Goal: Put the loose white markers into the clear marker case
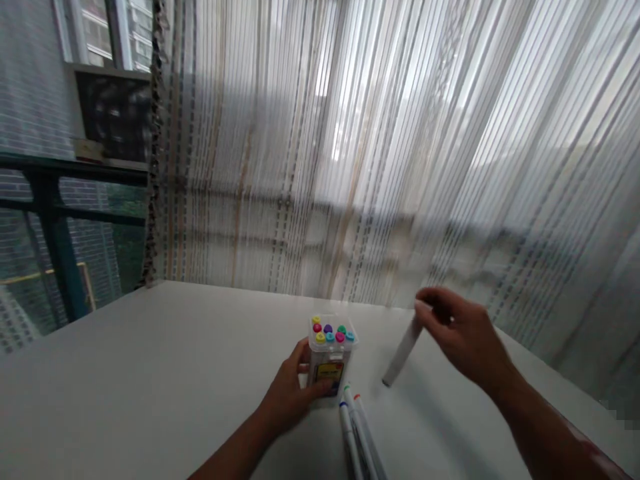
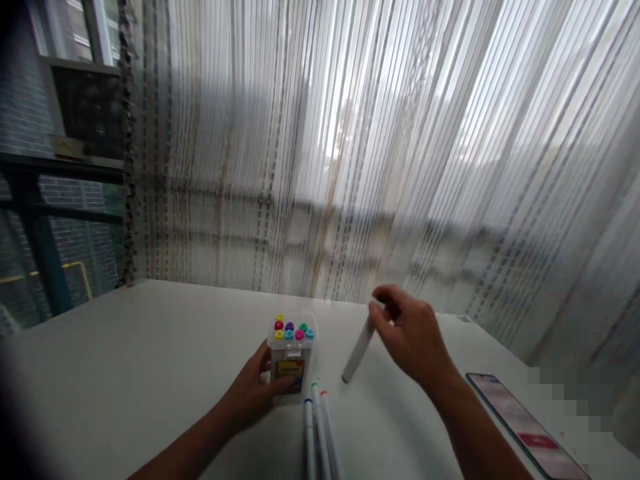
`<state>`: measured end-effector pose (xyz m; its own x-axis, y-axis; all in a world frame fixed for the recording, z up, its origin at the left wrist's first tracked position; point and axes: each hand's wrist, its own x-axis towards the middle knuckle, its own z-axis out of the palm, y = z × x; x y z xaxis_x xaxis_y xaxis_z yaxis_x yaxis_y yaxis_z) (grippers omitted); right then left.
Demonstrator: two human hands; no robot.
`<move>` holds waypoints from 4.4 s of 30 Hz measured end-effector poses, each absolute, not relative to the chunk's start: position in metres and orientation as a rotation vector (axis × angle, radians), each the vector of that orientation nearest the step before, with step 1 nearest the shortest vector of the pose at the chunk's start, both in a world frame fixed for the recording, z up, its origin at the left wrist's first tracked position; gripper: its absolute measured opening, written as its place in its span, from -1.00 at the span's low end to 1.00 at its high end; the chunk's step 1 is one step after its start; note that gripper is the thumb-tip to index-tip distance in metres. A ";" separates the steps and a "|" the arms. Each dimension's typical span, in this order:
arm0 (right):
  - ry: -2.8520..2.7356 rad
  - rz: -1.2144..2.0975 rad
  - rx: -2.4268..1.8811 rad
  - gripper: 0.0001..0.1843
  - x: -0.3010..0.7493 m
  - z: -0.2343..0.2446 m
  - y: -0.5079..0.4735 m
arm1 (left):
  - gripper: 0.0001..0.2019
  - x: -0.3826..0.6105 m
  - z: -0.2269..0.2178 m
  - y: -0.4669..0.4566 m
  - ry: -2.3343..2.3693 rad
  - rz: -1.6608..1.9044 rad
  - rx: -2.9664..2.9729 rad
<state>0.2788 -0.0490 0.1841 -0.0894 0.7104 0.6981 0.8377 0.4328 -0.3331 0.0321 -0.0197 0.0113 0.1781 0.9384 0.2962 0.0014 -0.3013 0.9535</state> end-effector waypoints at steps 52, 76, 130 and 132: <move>-2.278 0.480 -1.938 -0.72 0.236 0.046 -0.035 | -0.48 0.028 0.010 -0.022 0.979 1.241 1.538; -2.235 0.442 -1.962 -0.74 0.235 0.039 -0.032 | -0.48 0.029 0.009 -0.022 0.969 1.257 1.510; -2.277 0.413 -1.949 -0.80 0.235 0.042 -0.024 | -0.44 0.027 0.007 -0.024 0.911 1.261 1.528; -2.275 0.417 -1.953 -0.80 0.235 0.043 -0.025 | -0.47 0.027 0.007 -0.023 0.833 1.279 1.519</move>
